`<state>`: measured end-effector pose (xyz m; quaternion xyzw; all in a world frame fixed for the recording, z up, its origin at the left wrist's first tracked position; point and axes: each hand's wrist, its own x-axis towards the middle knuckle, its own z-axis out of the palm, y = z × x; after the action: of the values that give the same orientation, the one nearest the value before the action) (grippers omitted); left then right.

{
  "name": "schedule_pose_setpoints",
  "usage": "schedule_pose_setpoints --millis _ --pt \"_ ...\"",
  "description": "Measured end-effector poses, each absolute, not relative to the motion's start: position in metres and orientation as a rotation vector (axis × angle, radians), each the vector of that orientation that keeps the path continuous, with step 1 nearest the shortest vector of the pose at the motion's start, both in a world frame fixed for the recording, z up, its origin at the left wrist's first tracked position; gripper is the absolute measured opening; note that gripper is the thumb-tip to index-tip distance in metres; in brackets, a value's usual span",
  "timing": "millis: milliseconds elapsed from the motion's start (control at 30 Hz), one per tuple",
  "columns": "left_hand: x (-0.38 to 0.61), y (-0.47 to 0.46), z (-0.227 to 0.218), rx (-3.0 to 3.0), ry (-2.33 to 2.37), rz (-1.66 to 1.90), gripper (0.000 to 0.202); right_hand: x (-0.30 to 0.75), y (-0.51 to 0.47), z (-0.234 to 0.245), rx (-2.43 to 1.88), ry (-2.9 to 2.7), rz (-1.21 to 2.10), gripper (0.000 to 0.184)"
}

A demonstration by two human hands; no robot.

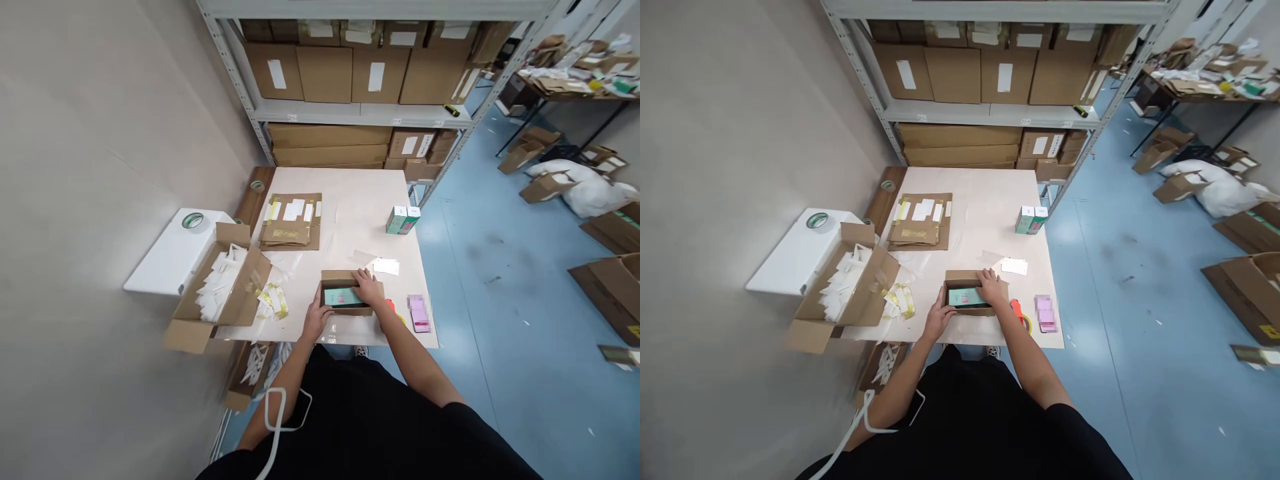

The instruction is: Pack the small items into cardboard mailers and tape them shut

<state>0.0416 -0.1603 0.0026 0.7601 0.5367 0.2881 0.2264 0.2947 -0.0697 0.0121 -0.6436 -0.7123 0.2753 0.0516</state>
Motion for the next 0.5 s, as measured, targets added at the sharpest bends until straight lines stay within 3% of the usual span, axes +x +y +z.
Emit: schedule_pose_setpoints --millis 133,500 --pt "0.051 -0.185 0.02 2.106 1.628 0.852 0.021 0.288 -0.066 0.026 -1.865 -2.249 0.784 0.034" --pt "0.025 -0.237 0.054 1.859 1.949 0.853 0.02 0.221 -0.06 0.052 -1.498 -2.548 0.801 0.032"
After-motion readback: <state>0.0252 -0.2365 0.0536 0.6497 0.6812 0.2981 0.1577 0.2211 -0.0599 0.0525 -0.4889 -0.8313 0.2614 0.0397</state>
